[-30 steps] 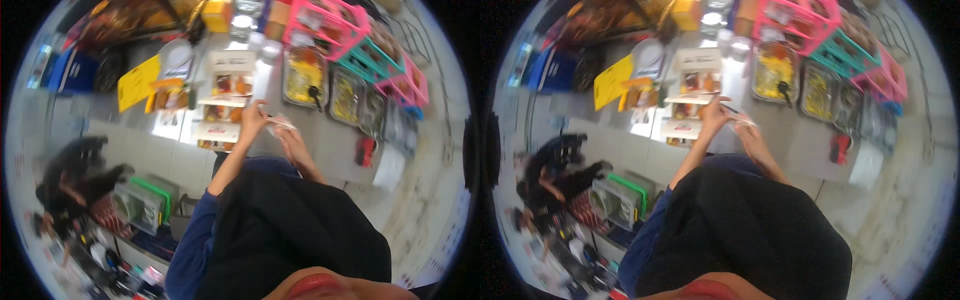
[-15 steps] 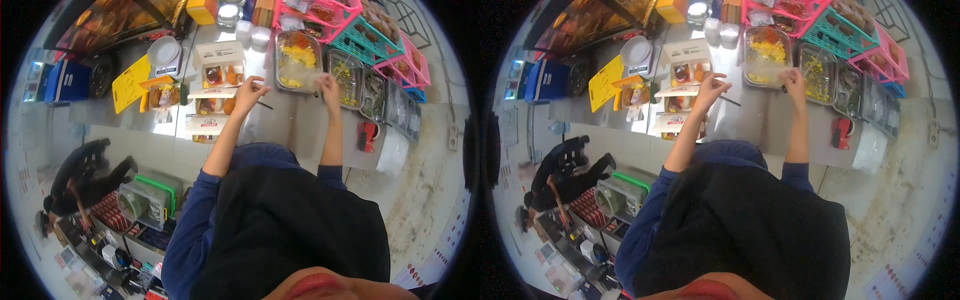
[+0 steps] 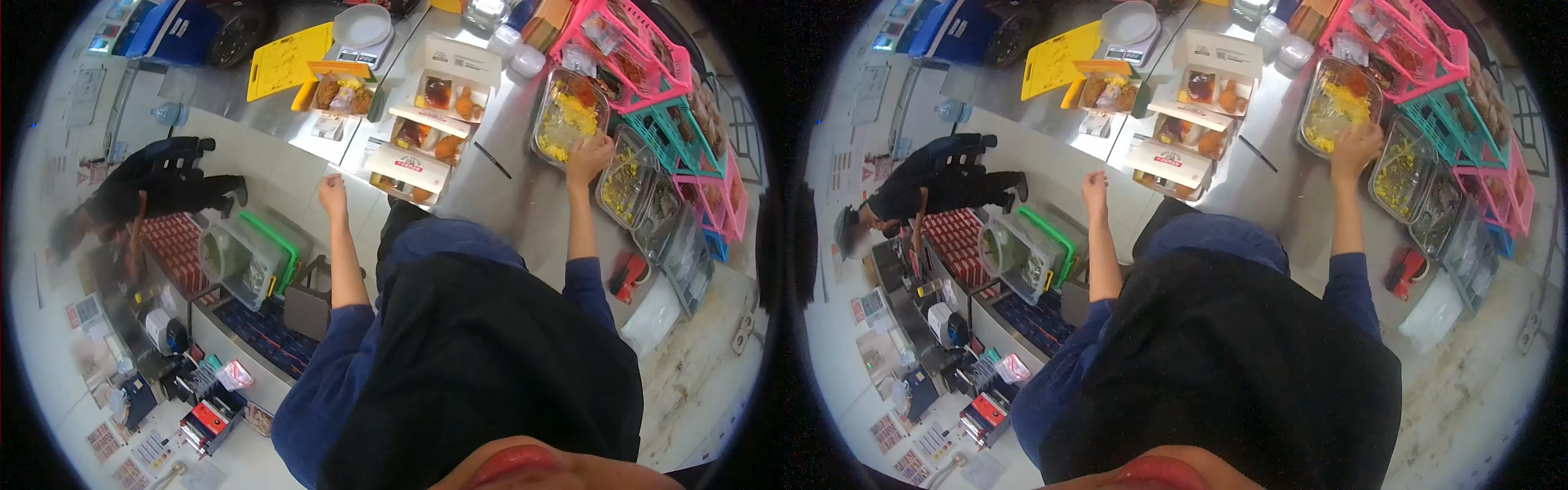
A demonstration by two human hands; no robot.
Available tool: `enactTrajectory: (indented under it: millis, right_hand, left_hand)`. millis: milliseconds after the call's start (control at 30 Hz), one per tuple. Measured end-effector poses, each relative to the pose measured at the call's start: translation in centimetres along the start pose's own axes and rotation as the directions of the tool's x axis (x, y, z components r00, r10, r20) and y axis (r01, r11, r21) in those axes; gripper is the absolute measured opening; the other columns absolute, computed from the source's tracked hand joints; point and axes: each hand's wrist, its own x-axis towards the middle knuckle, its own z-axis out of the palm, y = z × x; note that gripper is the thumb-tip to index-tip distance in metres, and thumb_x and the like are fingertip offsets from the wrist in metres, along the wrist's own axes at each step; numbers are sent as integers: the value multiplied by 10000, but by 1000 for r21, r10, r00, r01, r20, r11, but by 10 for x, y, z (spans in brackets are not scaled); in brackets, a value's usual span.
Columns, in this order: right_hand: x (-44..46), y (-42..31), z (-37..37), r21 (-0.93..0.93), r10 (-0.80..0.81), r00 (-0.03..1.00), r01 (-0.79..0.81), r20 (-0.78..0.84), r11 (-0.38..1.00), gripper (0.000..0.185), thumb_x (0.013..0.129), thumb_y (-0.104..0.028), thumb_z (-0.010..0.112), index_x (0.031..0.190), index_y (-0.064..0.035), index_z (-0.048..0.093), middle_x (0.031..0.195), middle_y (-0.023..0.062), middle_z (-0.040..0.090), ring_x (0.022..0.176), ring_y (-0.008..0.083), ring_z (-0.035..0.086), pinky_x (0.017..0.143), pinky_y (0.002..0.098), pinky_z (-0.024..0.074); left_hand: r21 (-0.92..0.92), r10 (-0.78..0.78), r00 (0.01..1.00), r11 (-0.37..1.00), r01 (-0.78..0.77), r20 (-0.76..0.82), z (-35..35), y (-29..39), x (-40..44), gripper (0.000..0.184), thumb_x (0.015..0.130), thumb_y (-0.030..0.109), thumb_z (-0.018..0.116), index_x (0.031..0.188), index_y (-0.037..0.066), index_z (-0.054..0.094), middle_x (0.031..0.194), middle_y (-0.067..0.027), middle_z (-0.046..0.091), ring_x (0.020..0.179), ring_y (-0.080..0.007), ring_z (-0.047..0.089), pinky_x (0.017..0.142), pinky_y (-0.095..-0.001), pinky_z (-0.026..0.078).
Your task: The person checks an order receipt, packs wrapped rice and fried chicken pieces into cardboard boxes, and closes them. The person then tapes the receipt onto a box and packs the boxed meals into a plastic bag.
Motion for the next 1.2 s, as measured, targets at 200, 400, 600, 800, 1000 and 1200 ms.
enactTrajectory:
  millis: [200, 400, 600, 800, 1000, 1200]
  right_hand:
    - [-105, -96, 9, 431, -280, 793, 24, 541, 902, 376, 788, -122, 640, 1136, -26, 536, 1074, 170, 551, 1015, 359, 540, 849, 448, 468]
    - [-160, -110, 42, 143, -112, 753, 25, 648, 989, 331, 760, -121, 656, 1050, -3, 549, 1016, 170, 572, 954, 360, 567, 804, 434, 500]
    - [-173, -114, -24, 118, 109, 589, -333, 801, 935, 188, 794, -20, 608, 966, 1, 537, 954, 185, 605, 779, 305, 630, 692, 415, 518]
    - [-236, -86, -118, 514, 441, 275, -575, 854, -636, 162, 839, -154, 597, 953, -45, 558, 913, 128, 628, 797, 209, 624, 702, 341, 540]
    - [-250, -28, -147, 625, 589, 234, -130, 774, -770, 255, 834, -119, 523, 1037, 31, 561, 996, 173, 624, 922, 311, 626, 899, 431, 533]
    - [-203, -14, -85, 585, 461, 362, -446, 810, -677, 205, 929, -139, 500, 966, 52, 567, 925, 163, 602, 963, 298, 614, 906, 413, 523]
  left_hand:
    - [432, 89, 979, 887, -161, 184, 41, -21, 32, 312, 772, 245, 700, 1003, 44, 645, 969, -148, 679, 970, -333, 599, 812, -454, 469]
    - [425, 24, 902, 877, -226, 430, 44, 18, 41, 394, 714, 279, 758, 1024, 60, 651, 1010, -163, 673, 985, -340, 610, 837, -487, 460]
    - [-386, 252, 967, 895, -223, 25, -3, 92, 29, 560, 852, 89, 666, 1329, -43, 406, 1073, -176, 627, 884, -241, 643, 642, -347, 532]
    - [-455, 445, 400, 887, -75, 801, 5, 186, -71, 624, 842, 15, 637, 1400, 123, 379, 1349, -112, 445, 933, -111, 562, 641, -218, 481]
    - [-462, 542, 277, 833, -304, 794, 172, 97, -201, 609, 743, -57, 614, 1319, 84, 478, 1392, -171, 407, 1250, -353, 439, 1046, -374, 358]
    - [-10, 599, 382, 546, -838, 704, 250, 90, -198, 698, 751, 390, 711, 1361, 160, 461, 1467, -84, 360, 1380, -257, 281, 1064, -491, 256]
